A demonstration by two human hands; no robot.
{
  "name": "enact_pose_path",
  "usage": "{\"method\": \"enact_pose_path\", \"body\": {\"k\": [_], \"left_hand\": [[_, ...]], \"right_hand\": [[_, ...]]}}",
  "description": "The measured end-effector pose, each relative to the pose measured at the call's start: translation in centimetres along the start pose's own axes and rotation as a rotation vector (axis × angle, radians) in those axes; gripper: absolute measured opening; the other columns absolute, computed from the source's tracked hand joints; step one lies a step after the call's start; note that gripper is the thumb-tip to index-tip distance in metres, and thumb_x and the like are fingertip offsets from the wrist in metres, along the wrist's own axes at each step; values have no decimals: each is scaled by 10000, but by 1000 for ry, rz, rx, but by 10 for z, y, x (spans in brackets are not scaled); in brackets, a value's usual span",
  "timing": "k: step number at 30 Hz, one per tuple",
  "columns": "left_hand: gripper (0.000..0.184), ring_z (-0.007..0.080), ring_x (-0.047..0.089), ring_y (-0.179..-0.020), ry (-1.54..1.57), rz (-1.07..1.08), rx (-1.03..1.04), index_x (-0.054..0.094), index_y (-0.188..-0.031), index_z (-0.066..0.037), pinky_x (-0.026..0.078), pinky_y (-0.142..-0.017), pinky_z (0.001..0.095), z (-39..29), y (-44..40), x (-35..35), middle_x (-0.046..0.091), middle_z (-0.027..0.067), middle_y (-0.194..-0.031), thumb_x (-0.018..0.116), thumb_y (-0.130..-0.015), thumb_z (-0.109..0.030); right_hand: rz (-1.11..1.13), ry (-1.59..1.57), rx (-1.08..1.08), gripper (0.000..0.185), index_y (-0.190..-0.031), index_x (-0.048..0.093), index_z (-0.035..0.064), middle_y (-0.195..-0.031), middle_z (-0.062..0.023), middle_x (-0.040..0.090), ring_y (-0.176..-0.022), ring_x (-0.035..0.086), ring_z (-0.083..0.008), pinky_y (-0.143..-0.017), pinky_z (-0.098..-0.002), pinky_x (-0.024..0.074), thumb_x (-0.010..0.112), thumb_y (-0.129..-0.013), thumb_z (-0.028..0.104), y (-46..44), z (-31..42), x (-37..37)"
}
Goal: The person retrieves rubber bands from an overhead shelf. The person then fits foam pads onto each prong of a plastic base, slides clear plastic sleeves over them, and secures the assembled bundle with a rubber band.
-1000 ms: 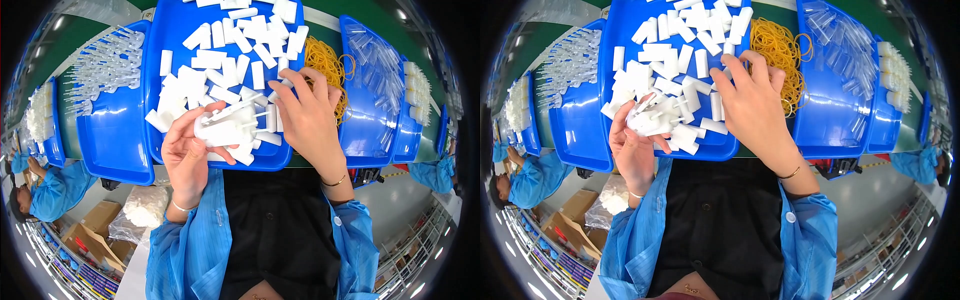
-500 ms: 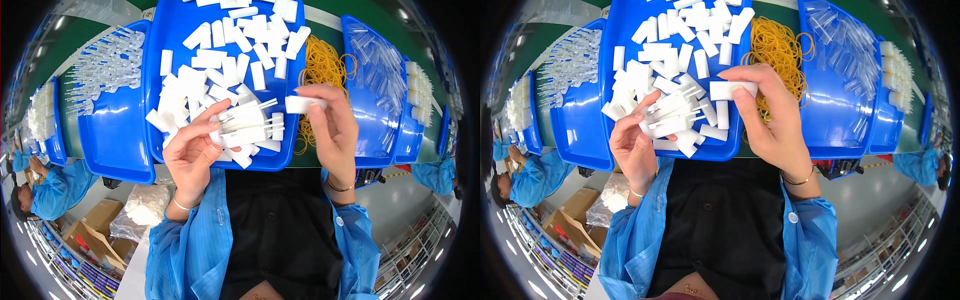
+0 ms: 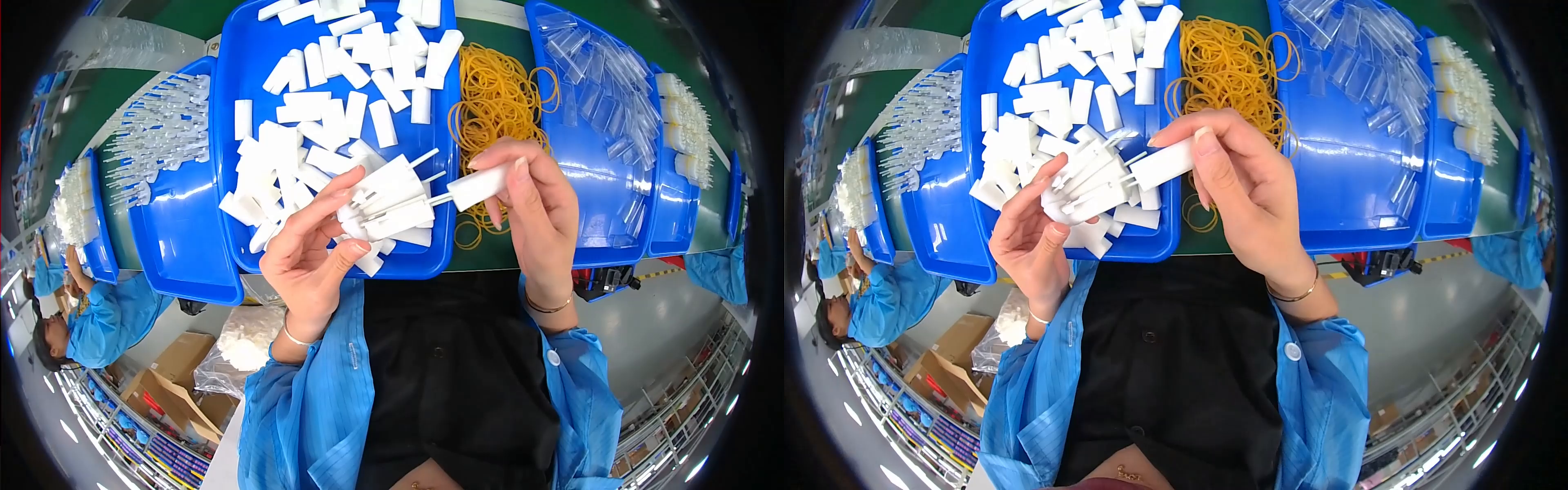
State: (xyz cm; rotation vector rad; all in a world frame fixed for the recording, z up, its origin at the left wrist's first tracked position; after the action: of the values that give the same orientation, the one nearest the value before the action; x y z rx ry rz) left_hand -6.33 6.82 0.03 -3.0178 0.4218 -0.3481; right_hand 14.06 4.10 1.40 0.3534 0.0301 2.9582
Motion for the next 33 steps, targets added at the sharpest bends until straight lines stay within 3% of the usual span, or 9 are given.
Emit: {"method": "enact_pose_path", "body": {"k": [4, 7, 8, 14, 17, 23, 26, 30, 33], "left_hand": [[411, 323, 580, -1047, -121, 40, 67, 581, -1059, 81, 532, -758, 306, -1, 0, 6, 568, 307, -1089, 730, -682, 19], [409, 325, 592, -1029, -193, 32, 119, 603, -1040, 73, 531, -720, 289, -4, -1, 11, 586, 305, -1055, 749, -665, -2], [410, 325, 594, -1026, -211, 42, 132, 606, -1039, 69, 528, -714, 284, -4, -2, 11, 587, 304, -1054, 752, -664, -6], [424, 321, 607, -1004, -246, 76, 177, 615, -1040, 61, 518, -686, 266, -4, -1, 13, 595, 299, -1044, 767, -654, -30], [432, 305, 617, -985, -250, 69, 192, 614, -1046, 60, 516, -670, 260, -6, -2, 13, 593, 300, -1048, 769, -656, -41], [438, 270, 628, -960, -249, 25, 192, 615, -1049, 59, 508, -650, 244, -6, 1, 8, 593, 294, -1058, 773, -661, -67], [436, 268, 630, -955, -256, 40, 194, 614, -1050, 60, 508, -648, 243, -7, 1, 6, 594, 293, -1057, 771, -664, -67], [433, 278, 630, -953, -269, 84, 189, 611, -1057, 62, 511, -647, 248, -6, 0, 5, 592, 299, -1054, 765, -668, -53], [422, 289, 631, -947, -198, 40, 160, 609, -1057, 64, 518, -652, 257, -6, -1, 4, 590, 303, -1053, 756, -675, -40]], "right_hand": [[17, -14, 10, 222, -1008, 577, -11, -863, -39, 591, -641, 429, -47, -575, -185, 345, 427, -955, 144, 4, -3, 2], [23, 297, -168, 214, -995, 591, -25, -848, -53, 576, -697, 462, -95, -623, -226, 368, 445, -943, 122, 5, 5, 4], [37, 300, -160, 209, -1000, 602, -32, -855, -72, 577, -721, 484, -141, -657, -260, 387, 466, -929, 109, 5, 7, 2], [-36, 70, 61, 191, -1008, 613, -19, -853, -85, 600, -694, 482, -160, -648, -257, 383, 492, -909, 90, 6, 2, -2], [-34, 342, -187, 170, -972, 625, -15, -805, -77, 596, -674, 476, -160, -619, -261, 375, 505, -895, 78, 5, 7, 1], [-64, 531, -434, 132, -925, 631, -9, -769, -76, 595, -662, 479, -177, -616, -265, 378, 528, -868, 51, 3, 10, 5], [-62, 474, -409, 130, -925, 632, -5, -768, -78, 595, -675, 481, -173, -628, -262, 379, 529, -866, 49, 4, 8, 7], [71, 254, -168, 131, -919, 633, 7, -841, -76, 602, -746, 492, -163, -667, -257, 387, 527, -882, 75, 5, 0, 17], [90, 472, -392, 119, -922, 629, 0, -878, -71, 605, -796, 491, -173, -713, -273, 392, 545, -875, 70, 4, 10, 20]]}}
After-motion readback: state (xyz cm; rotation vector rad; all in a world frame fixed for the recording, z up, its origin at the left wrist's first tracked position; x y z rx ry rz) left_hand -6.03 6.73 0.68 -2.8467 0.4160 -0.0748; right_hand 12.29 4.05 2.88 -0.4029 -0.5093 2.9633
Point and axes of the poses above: each hand's wrist, its own y-axis away from the middle knuckle, its own x-axis out of the palm, z = x × y, the point moved 4 cm from there along -y, towards the middle knuckle
